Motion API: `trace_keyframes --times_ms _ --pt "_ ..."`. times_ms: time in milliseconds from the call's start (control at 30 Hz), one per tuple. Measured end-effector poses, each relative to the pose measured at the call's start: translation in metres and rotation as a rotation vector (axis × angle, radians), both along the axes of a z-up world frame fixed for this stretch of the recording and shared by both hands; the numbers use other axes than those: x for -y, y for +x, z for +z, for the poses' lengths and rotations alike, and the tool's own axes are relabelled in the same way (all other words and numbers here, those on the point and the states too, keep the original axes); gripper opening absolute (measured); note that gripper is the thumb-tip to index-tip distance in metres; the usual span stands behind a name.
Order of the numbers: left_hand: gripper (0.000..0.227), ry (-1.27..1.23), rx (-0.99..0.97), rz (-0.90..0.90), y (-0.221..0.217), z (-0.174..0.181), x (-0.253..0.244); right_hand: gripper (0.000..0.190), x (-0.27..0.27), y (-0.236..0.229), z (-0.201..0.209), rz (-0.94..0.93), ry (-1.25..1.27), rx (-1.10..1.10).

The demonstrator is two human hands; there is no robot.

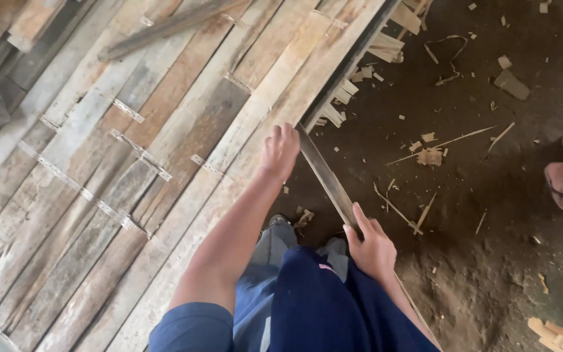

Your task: The person attaches small wooden strips to a large woven wooden panel using a paste from a container. They then lift the panel using two long wooden planks and move it to a different location on the workbench.

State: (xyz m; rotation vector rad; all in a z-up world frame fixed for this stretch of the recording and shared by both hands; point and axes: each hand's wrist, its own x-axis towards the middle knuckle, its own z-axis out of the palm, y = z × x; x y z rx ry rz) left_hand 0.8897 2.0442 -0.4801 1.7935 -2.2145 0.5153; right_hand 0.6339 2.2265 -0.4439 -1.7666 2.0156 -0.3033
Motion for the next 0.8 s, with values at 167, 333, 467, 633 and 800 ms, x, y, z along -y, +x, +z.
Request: trace_keyframes --times_ms 167,333,467,633,800 --pt "0.015 -0.262 -0.069 -0.028 0.011 0.038 -0.007 0.058 0.042 0.054 -0.015 0.038 -0.009 0.013" --pt "0.050 -0.074 -0.217 0.173 0.056 0.032 -0.003 0.056 0.090 0.092 -0.030 0.120 -0.013 0.041" --pt "0.058 0.164 -0.325 0.212 0.075 0.029 -0.003 0.061 0.130 0.119 -0.026 0.228 -0.047 0.142" --pt "0.065 0.544 -0.314 0.248 0.081 0.019 0.001 0.077 0.113 0.095 0.071 -0.193 0.600 0.550" --pt "0.063 0.526 -0.329 0.212 0.069 0.024 0.000 0.032 0.076 0.052 0.006 -0.224 0.684 0.703"
